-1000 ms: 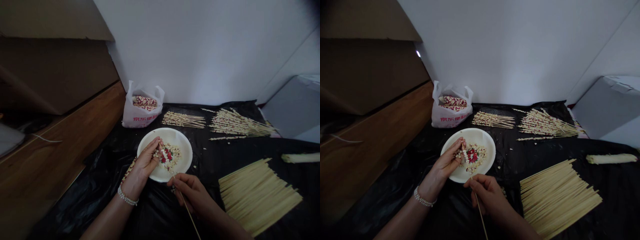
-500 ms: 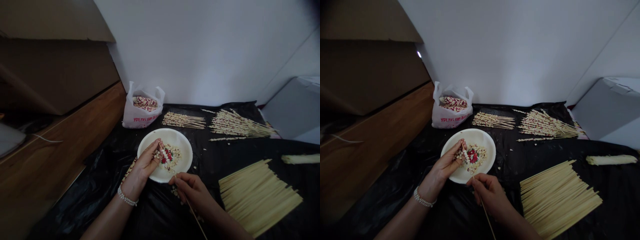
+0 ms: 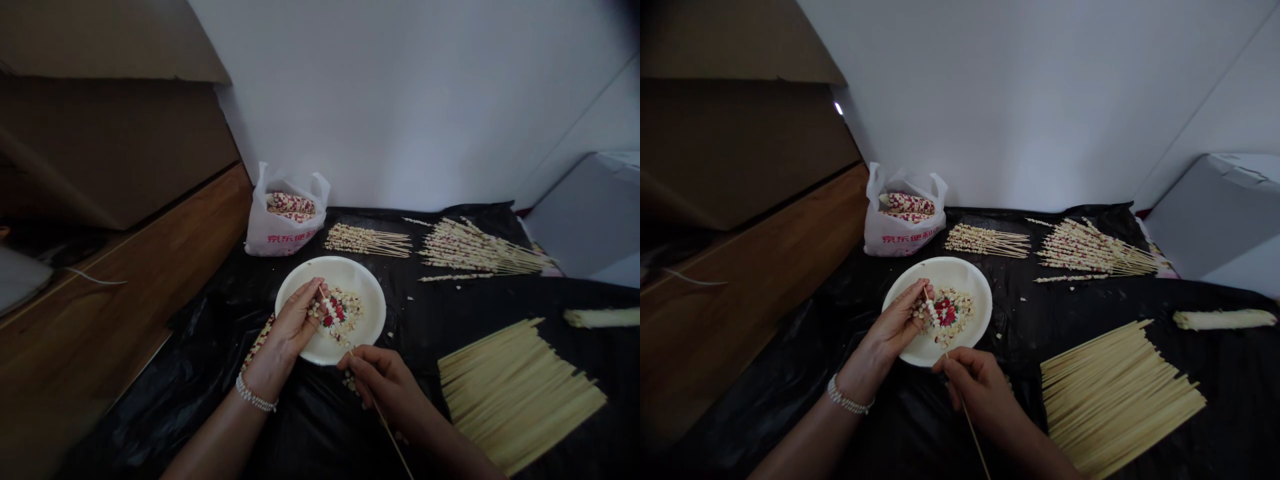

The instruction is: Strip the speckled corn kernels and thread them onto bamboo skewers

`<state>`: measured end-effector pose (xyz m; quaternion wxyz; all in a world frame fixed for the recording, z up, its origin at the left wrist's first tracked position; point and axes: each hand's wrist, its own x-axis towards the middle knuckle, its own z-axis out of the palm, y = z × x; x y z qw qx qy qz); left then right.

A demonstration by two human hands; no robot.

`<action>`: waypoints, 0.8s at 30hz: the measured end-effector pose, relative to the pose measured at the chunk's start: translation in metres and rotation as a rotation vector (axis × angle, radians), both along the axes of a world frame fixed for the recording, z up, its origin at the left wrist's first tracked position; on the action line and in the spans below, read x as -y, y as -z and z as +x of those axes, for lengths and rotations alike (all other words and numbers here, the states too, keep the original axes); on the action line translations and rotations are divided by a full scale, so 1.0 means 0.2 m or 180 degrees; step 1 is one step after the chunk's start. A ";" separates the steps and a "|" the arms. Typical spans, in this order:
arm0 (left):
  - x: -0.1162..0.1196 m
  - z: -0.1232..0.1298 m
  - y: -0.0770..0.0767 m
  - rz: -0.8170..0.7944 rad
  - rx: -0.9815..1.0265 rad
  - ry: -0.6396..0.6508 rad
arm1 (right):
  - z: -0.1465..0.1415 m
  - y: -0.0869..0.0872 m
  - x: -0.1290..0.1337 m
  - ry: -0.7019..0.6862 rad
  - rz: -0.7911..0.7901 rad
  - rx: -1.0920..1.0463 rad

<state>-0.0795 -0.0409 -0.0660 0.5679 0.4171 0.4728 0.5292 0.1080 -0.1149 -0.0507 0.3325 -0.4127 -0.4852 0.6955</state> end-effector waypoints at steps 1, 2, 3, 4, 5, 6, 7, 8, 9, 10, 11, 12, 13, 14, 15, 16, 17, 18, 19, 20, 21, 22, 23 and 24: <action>0.00 0.00 0.00 -0.0009 -0.0003 -0.0010 | 0.00 0.00 0.00 0.0010 0.0005 -0.0016; 0.00 0.00 0.00 -0.0005 -0.0012 0.0003 | 0.00 0.00 0.00 0.0022 0.0016 -0.0030; 0.01 0.00 -0.01 0.0010 -0.0027 0.0037 | 0.00 0.00 0.00 0.0035 0.0027 -0.0037; 0.01 -0.01 -0.01 0.0039 -0.0046 0.0081 | 0.00 0.00 0.00 0.0048 0.0038 -0.0040; 0.02 -0.02 -0.02 0.0078 -0.0068 0.0126 | 0.00 0.00 0.00 0.0059 0.0046 -0.0036; 0.03 -0.03 -0.02 0.0121 -0.0095 0.0175 | 0.00 0.00 0.00 0.0061 0.0050 -0.0034; 0.04 -0.04 -0.02 0.0164 -0.0127 0.0214 | 0.00 0.00 0.00 0.0062 0.0043 -0.0038; 0.04 -0.04 -0.03 0.0207 -0.0165 0.0236 | 0.00 0.01 0.00 0.0055 0.0026 -0.0043; 0.05 -0.05 -0.03 0.0245 -0.0206 0.0251 | 0.00 0.01 0.00 0.0052 0.0009 -0.0049; 0.05 -0.05 -0.03 0.0278 -0.0249 0.0249 | 0.00 0.01 0.00 0.0046 -0.0006 -0.0055; 0.06 -0.05 -0.03 0.0307 -0.0291 0.0234 | 0.00 0.01 0.00 0.0039 -0.0018 -0.0055; 0.06 -0.05 -0.03 0.0335 -0.0328 0.0212 | 0.00 0.01 0.00 0.0033 -0.0026 -0.0053; 0.06 -0.04 -0.02 0.0362 -0.0357 0.0186 | 0.00 0.01 0.00 0.0029 -0.0029 -0.0051; 0.06 -0.04 -0.02 0.0386 -0.0385 0.0166 | 0.00 0.01 0.00 0.0025 -0.0026 -0.0050; 0.06 -0.04 -0.01 0.0407 -0.0417 0.0153 | 0.00 0.01 0.00 0.0024 -0.0026 -0.0051; 0.05 -0.04 0.00 0.0429 -0.0455 0.0139 | 0.00 0.01 0.00 0.0021 -0.0034 -0.0055; 0.05 -0.04 0.01 0.0443 -0.0495 0.0135 | 0.00 0.01 0.01 0.0026 -0.0037 -0.0062; 0.04 -0.05 0.02 0.0446 -0.0524 0.0132 | 0.00 0.01 0.01 0.0027 -0.0039 -0.0065; 0.03 -0.05 0.03 0.0436 -0.0539 0.0135 | 0.00 0.01 0.01 0.0022 -0.0044 -0.0062; 0.02 -0.06 0.04 0.0418 -0.0538 0.0142 | -0.01 0.01 0.01 0.0015 -0.0049 -0.0063; 0.01 -0.06 0.04 0.0402 -0.0528 0.0150 | -0.01 0.01 0.01 0.0017 -0.0056 -0.0076; 0.00 -0.06 0.04 0.0391 -0.0504 0.0157 | -0.01 0.01 0.00 0.0019 -0.0067 -0.0096; 0.00 -0.06 0.04 0.0383 -0.0459 0.0151 | -0.01 0.01 0.00 0.0024 -0.0083 -0.0119; 0.00 -0.05 0.03 0.0364 -0.0385 0.0126 | -0.01 0.01 0.00 0.0037 -0.0101 -0.0136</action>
